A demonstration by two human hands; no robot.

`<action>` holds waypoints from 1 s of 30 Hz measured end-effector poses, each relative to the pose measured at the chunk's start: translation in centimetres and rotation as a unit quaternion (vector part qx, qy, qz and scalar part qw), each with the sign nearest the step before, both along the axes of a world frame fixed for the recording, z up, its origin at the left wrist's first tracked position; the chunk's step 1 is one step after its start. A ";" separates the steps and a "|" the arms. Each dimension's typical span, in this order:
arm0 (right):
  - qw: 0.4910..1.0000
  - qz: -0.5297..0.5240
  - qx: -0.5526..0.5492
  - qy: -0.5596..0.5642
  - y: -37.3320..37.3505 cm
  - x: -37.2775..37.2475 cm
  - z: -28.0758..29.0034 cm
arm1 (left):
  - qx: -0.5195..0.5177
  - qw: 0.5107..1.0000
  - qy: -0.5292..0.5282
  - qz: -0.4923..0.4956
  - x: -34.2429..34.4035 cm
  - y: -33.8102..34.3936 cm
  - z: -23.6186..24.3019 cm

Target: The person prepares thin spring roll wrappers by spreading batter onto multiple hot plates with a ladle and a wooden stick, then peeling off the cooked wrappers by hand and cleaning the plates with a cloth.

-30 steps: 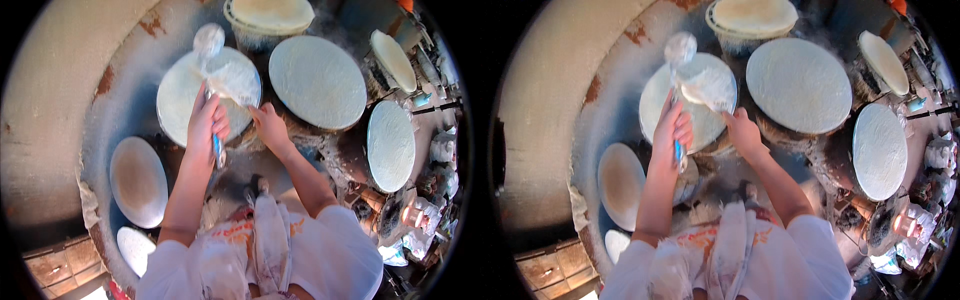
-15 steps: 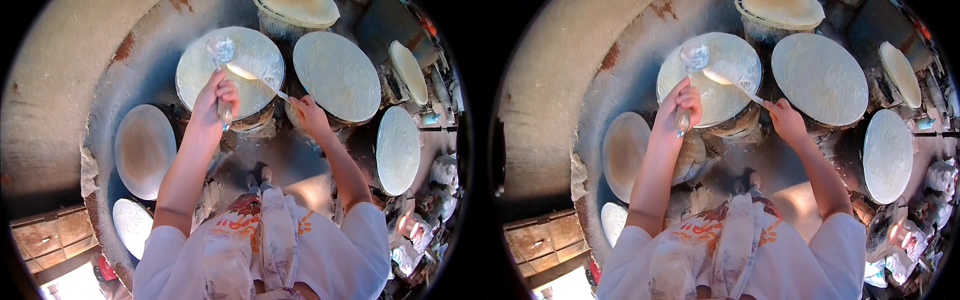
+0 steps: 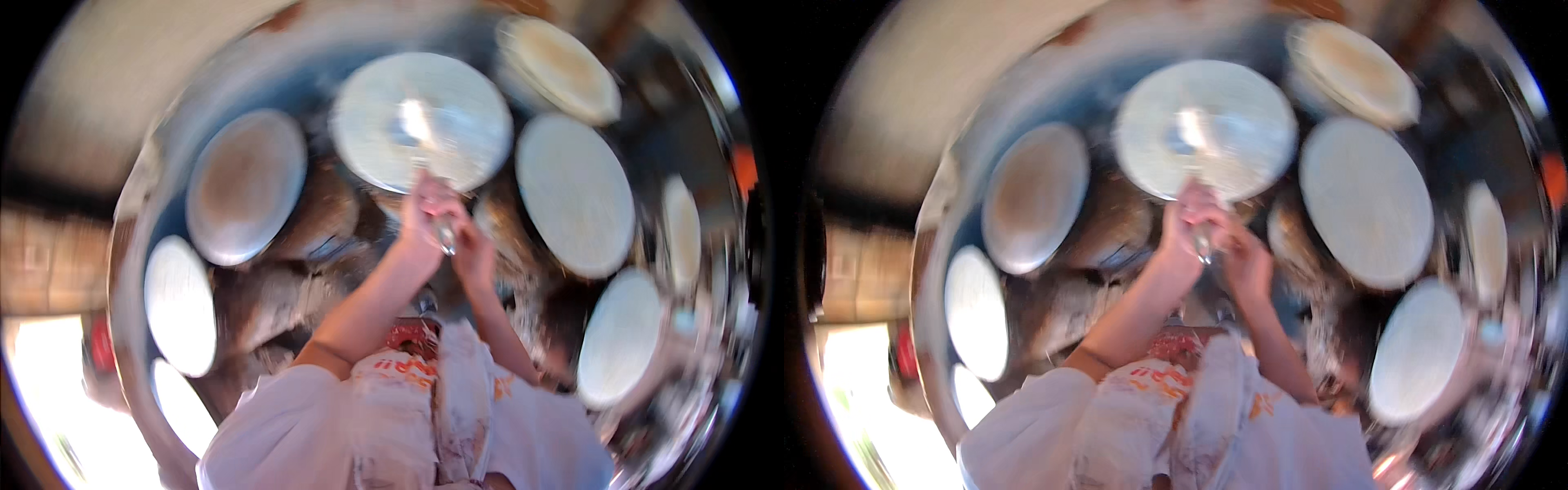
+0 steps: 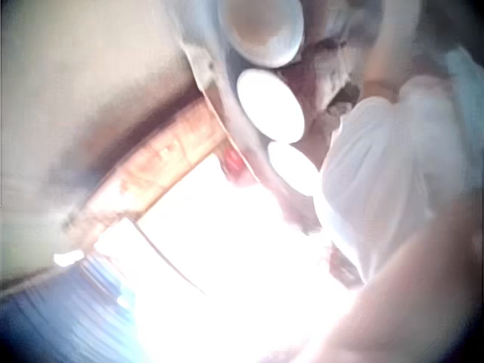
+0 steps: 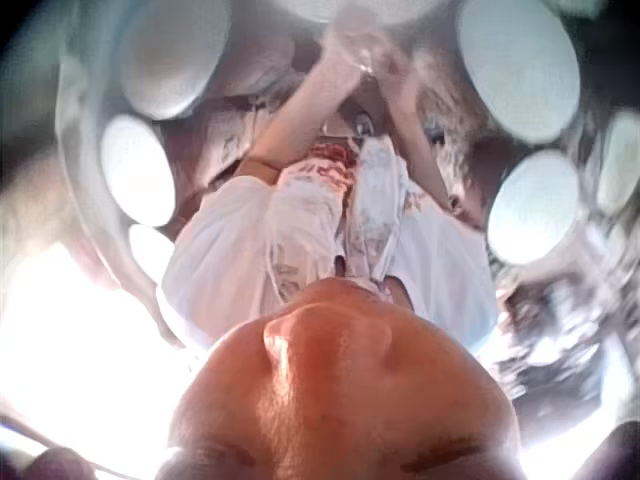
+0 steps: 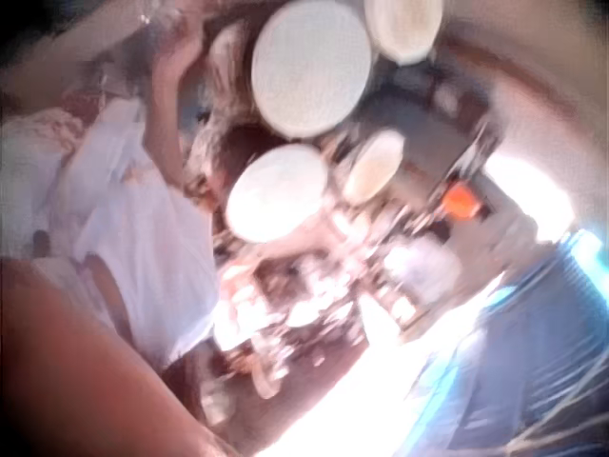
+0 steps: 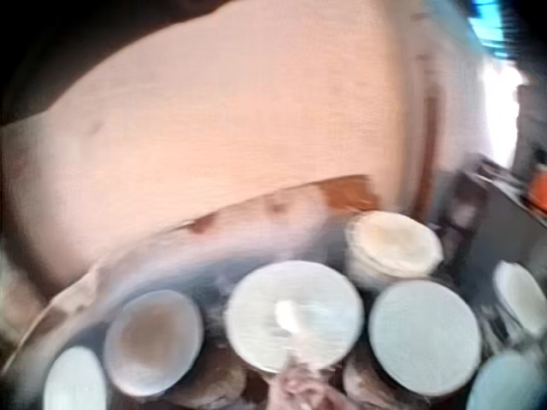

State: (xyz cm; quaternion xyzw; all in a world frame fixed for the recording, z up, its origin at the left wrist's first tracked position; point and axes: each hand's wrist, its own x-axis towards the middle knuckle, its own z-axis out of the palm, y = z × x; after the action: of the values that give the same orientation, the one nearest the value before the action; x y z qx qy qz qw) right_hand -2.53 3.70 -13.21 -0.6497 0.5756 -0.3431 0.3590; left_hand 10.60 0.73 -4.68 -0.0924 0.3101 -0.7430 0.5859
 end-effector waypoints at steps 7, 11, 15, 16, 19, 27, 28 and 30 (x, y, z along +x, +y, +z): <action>0.988 0.141 -0.035 0.059 -9.6 -13.4 -4.3 | -0.279 0.950 0.136 0.039 0.4 5.7 1.3; 0.877 0.422 0.225 -0.040 -0.6 -7.4 -3.4 | -0.373 0.921 -0.062 0.098 6.0 26.9 2.3; 0.697 0.662 0.274 0.032 13.6 7.4 1.6 | -0.304 0.801 -0.351 0.377 5.3 51.9 7.4; 0.649 0.714 0.250 0.082 18.0 11.0 2.3 | -0.196 0.759 -0.409 0.468 3.9 57.2 8.4; 0.557 0.821 0.126 0.020 29.9 19.3 0.3 | 0.211 0.674 -0.349 0.617 1.5 67.9 6.6; 0.602 0.791 0.100 -0.036 52.9 33.4 1.9 | 0.680 0.544 -0.247 0.425 6.1 88.3 -19.8; 0.618 0.783 0.058 -0.038 52.5 35.7 1.9 | 0.662 0.576 -0.320 0.356 7.2 87.6 -20.2; 0.655 0.755 0.005 0.037 49.7 40.4 1.7 | 0.657 0.612 -0.393 0.198 12.3 85.6 -14.7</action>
State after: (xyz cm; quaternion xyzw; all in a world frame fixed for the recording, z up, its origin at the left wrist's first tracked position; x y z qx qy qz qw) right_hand 37.89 53.39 -11.56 -0.8708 -0.0984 0.0729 0.4761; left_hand 22.86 86.30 -19.36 0.5588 0.4292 -0.1712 0.6886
